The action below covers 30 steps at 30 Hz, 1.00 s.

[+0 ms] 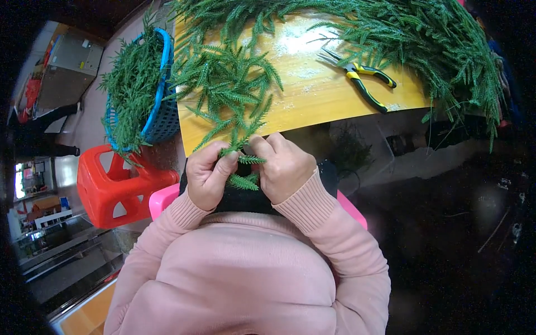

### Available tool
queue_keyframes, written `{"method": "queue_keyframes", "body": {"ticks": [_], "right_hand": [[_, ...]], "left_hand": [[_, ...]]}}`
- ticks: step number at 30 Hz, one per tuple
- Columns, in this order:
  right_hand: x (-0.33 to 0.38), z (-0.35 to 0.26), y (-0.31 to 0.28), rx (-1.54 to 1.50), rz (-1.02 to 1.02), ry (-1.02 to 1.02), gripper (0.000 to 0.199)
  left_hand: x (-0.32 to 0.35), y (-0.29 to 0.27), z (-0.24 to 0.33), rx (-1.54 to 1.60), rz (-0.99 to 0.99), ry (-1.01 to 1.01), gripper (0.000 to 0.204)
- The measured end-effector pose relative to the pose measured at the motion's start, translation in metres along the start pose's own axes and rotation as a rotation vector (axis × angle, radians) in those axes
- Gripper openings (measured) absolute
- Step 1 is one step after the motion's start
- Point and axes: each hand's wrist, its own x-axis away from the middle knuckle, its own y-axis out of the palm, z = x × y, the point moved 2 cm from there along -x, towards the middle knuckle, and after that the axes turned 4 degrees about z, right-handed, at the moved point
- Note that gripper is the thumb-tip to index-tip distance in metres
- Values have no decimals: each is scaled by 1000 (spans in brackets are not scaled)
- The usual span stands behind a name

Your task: The recorder is assembling small bundles of green artificial foliage by twisting the wire stems together.

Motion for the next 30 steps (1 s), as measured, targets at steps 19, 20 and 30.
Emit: {"method": "queue_keyframes", "body": {"ticks": [19, 20, 30], "right_hand": [[2, 0, 7, 154, -69, -183, 29], [1, 0, 7, 154, -70, -182, 29], [-4, -7, -2, 235, 57, -348, 25]], "left_hand": [[0, 7, -26, 350, -139, -458, 26], [0, 6, -25, 348, -125, -460, 26], [-2, 1, -21, 383, -125, -472, 20]]}}
